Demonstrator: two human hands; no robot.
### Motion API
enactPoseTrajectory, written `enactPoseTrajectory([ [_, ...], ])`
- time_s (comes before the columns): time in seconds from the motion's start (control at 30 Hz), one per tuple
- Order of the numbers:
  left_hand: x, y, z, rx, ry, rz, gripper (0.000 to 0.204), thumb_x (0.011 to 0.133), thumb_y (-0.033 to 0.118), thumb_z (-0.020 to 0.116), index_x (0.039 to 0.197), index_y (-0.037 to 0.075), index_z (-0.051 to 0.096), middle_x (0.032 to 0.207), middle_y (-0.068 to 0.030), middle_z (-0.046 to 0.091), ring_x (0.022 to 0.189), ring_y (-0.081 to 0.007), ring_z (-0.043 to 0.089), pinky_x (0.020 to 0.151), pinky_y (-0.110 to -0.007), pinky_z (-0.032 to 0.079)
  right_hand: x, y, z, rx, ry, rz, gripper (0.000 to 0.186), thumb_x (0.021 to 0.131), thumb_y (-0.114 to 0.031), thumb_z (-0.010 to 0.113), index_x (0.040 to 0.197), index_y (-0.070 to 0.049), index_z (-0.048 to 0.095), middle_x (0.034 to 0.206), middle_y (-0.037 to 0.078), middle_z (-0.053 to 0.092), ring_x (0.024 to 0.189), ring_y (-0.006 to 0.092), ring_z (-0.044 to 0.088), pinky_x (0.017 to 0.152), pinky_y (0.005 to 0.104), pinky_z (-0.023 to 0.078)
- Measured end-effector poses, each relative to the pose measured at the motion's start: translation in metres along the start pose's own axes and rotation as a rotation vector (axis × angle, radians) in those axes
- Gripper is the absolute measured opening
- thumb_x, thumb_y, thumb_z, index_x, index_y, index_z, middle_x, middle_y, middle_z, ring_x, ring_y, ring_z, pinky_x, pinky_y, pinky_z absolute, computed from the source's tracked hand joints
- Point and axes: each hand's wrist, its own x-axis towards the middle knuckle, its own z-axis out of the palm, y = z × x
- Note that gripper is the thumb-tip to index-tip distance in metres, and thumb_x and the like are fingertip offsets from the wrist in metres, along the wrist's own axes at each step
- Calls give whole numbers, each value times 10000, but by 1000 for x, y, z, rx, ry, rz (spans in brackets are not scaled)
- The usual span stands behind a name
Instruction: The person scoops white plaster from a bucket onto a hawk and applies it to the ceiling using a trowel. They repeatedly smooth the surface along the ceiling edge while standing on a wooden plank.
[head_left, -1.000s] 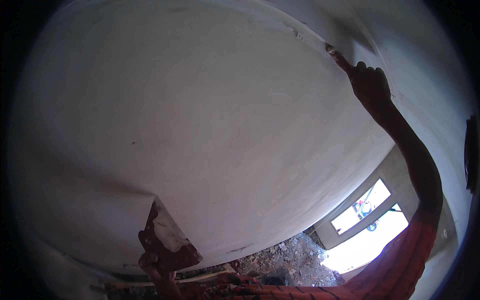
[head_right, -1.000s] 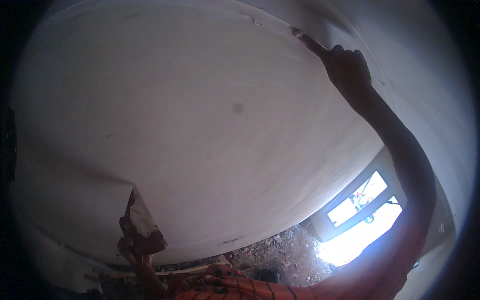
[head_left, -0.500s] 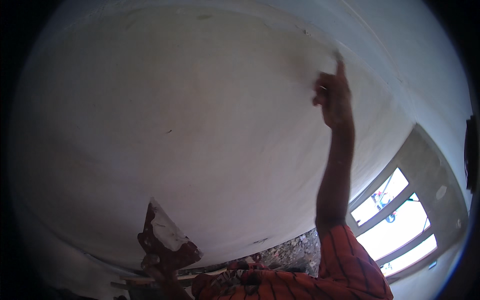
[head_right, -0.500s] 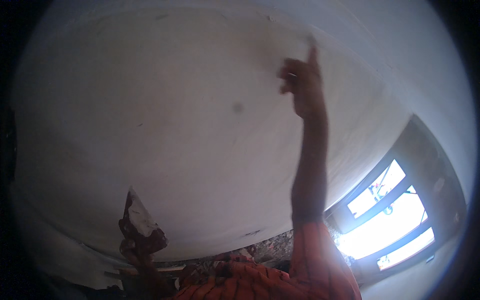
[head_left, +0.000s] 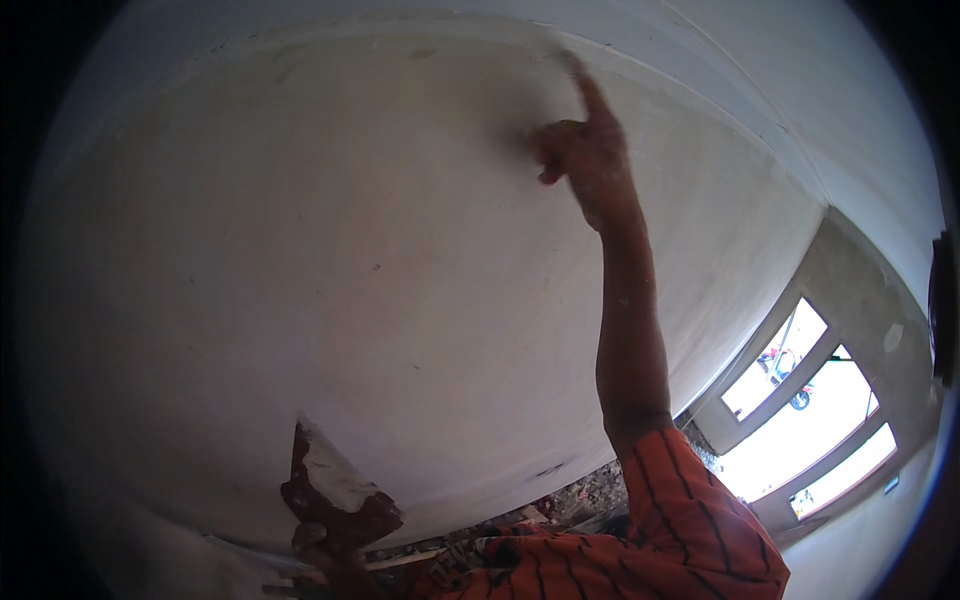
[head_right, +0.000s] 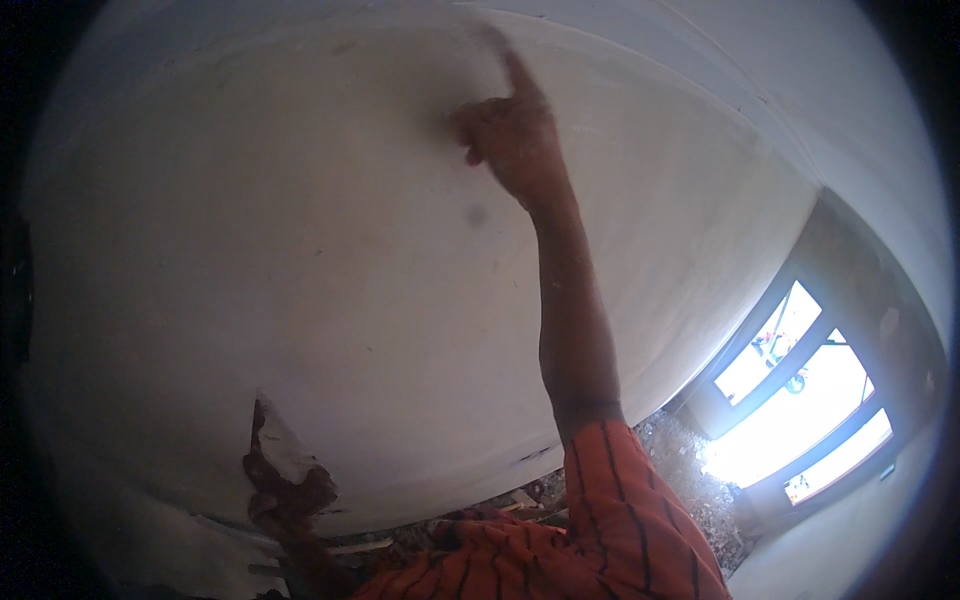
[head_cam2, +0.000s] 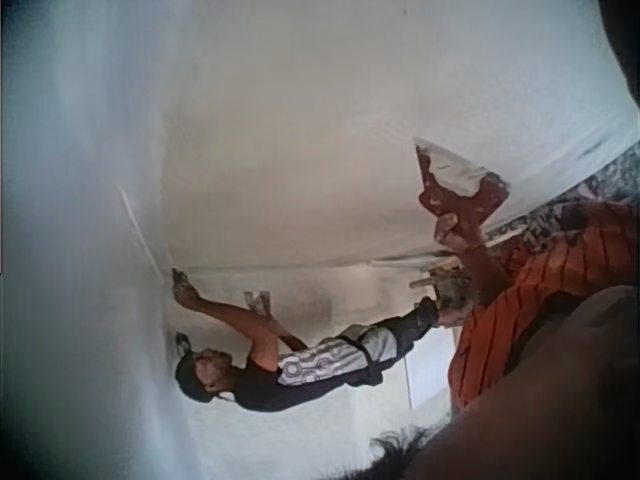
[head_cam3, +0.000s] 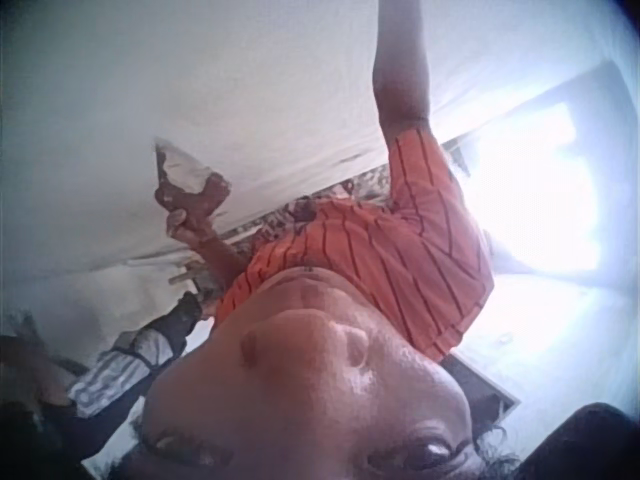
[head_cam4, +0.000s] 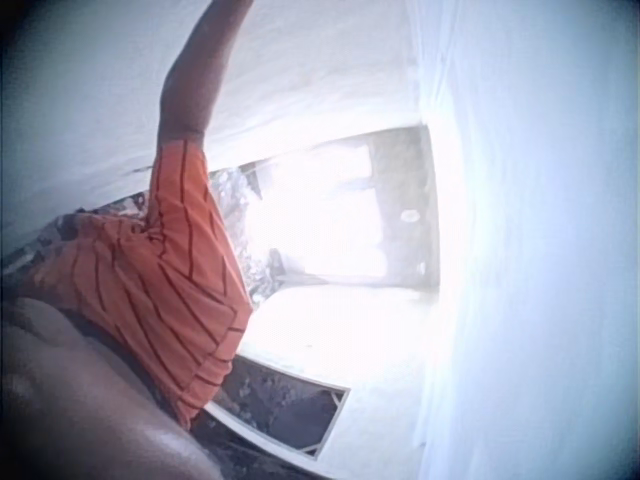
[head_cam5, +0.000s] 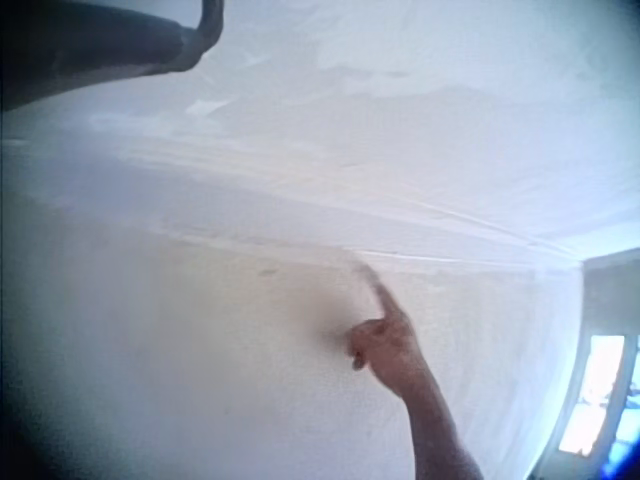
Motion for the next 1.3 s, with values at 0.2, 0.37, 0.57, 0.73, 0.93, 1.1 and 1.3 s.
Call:
enactPoseTrajectory([
  [0.2, 12, -17, -30, -15, 11, -6, 498, 766, 227, 514, 1203, 33, 375, 1110, -97, 454, 973, -184, 476, 822, -304, 416, 3, 16, 25, 303, 164, 39, 736, 793, -128, 561, 1325, 35, 79, 630, 67, 511, 434, 146, 487, 415, 296, 475],
  [0.37, 11, -30, -41, -15, 30, 4, 521, 748, 227, 519, 1210, 34, 374, 1117, -102, 454, 977, -197, 478, 821, -314, 421, -7, -19, 141, 475, 92, 100, 586, 794, -146, 555, 1188, 126, 217, 705, 141, 571, 444, 190, 523, 418, 320, 496],
  [0.57, 6, -37, -35, -16, 61, 22, 550, 727, 226, 525, 1219, 34, 373, 1125, -107, 453, 983, -214, 481, 820, -325, 427, 31, -21, 216, 302, -21, -545, 292, 777, -169, 524, 703, 113, 538, 604, 205, 565, 420, 238, 548, 434, 347, 503],
  [0.73, -11, -7, -2, -8, 75, 12, 574, 709, 226, 530, 1227, 35, 372, 1132, -111, 452, 987, -227, 483, 820, -335, 432, 41, -36, 205, -493, 46, -873, 211, 731, -199, 550, 736, 7, 597, 634, 206, 592, 496, 298, 578, 468, 412, 491],
  [0.93, -16, -6, 1, -3, 100, 10, 603, 687, 225, 536, 1236, 35, 371, 1141, -117, 451, 992, -244, 486, 819, -347, 438, 40, -52, 78, -1075, 10, -549, 458, 725, -189, 515, 1182, -161, 502, 615, 152, 586, 551, 319, 584, 482, 433, 462],
  [1.1, -19, 16, 17, 29, 117, 9, 628, 669, 225, 540, 1243, 36, 370, 1148, -121, 450, 997, -257, 488, 819, -356, 442, 47, -80, -14, -1366, 12, -221, 682, 740, -172, 479, 1372, -236, 231, 646, 153, 604, 581, 339, 592, 520, 459, 462],
  [1.3, -12, 38, 24, 49, 124, -15, 657, 648, 224, 546, 1252, 36, 369, 1156, -127, 450, 1002, -273, 491, 818, -368, 448, 59, -55, -114, -1544, 127, 68, 797, 757, -174, 449, 1415, -270, 10, 705, 169, 629, 642, 355, 611, 586, 463, 476],
])
